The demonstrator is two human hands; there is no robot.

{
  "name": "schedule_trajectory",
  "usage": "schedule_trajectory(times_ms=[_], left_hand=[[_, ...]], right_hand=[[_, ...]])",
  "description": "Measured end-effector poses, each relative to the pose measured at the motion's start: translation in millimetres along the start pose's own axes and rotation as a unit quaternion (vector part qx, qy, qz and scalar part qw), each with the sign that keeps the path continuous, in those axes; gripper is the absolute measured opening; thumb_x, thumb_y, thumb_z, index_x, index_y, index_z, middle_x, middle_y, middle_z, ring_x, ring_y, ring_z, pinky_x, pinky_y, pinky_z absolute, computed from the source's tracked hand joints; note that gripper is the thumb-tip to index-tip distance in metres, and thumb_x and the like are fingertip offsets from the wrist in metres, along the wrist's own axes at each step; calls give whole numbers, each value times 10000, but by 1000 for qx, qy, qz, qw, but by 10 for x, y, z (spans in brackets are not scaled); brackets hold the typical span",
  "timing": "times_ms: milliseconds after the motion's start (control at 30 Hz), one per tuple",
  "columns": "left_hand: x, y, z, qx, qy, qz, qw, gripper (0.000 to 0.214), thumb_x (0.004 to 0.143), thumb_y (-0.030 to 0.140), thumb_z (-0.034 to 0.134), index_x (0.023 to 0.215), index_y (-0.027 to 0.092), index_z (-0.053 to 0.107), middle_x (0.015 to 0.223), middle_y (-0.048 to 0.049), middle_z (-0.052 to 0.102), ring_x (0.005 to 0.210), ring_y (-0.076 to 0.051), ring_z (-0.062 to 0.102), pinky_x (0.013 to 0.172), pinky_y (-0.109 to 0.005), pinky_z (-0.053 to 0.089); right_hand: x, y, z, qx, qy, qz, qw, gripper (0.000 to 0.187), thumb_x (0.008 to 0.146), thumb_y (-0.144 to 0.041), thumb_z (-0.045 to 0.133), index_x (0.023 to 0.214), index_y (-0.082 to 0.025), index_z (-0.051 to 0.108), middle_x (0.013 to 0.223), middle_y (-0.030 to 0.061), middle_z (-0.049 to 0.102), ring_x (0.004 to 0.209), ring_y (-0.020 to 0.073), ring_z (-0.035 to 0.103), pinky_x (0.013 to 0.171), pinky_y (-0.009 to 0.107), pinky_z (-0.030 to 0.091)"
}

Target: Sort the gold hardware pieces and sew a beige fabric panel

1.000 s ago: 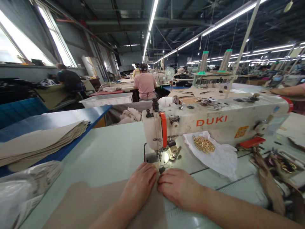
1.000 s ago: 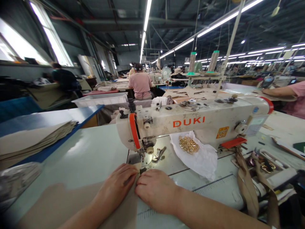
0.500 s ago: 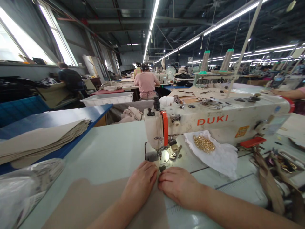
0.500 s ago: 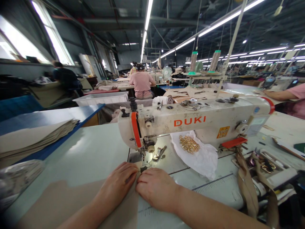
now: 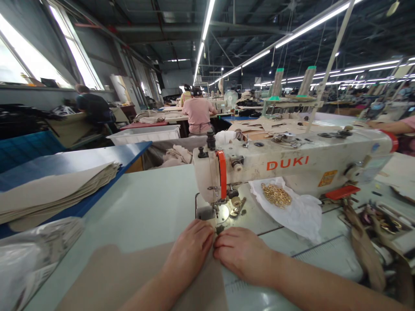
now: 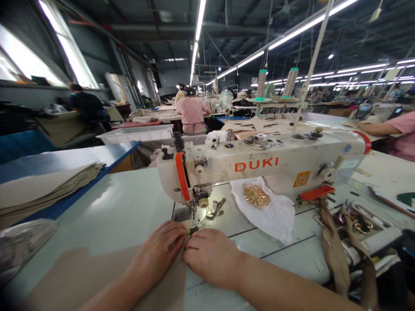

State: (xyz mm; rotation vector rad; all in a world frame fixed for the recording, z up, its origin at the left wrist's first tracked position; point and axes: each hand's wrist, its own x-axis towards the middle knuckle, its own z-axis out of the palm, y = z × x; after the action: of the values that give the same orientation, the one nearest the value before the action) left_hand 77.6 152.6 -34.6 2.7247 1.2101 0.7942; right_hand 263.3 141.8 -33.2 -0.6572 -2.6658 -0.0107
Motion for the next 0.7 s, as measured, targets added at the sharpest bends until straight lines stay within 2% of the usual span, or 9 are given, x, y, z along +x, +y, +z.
schedule_trajectory(times_ms=[267,700], left_hand=[[-12,-6,-5,3,22,9,1000,207,928,180,431,780,181,575,796,-31,640,780,-180,583,724,-316,504],[-11,6,-21,5,3,-1,1000,167,900,160,483,763,186,574,782,-23,641,773,-182,583,717,-312,508]], right_hand=[[4,1,-27,9,2,0,1000,168,912,-204,468,893,-160,629,876,42,666,873,163,560,879,285,454],[23,-24,-62,16,-5,26,1000,157,911,-182,471,922,-154,625,904,48,657,906,167,557,887,292,454]])
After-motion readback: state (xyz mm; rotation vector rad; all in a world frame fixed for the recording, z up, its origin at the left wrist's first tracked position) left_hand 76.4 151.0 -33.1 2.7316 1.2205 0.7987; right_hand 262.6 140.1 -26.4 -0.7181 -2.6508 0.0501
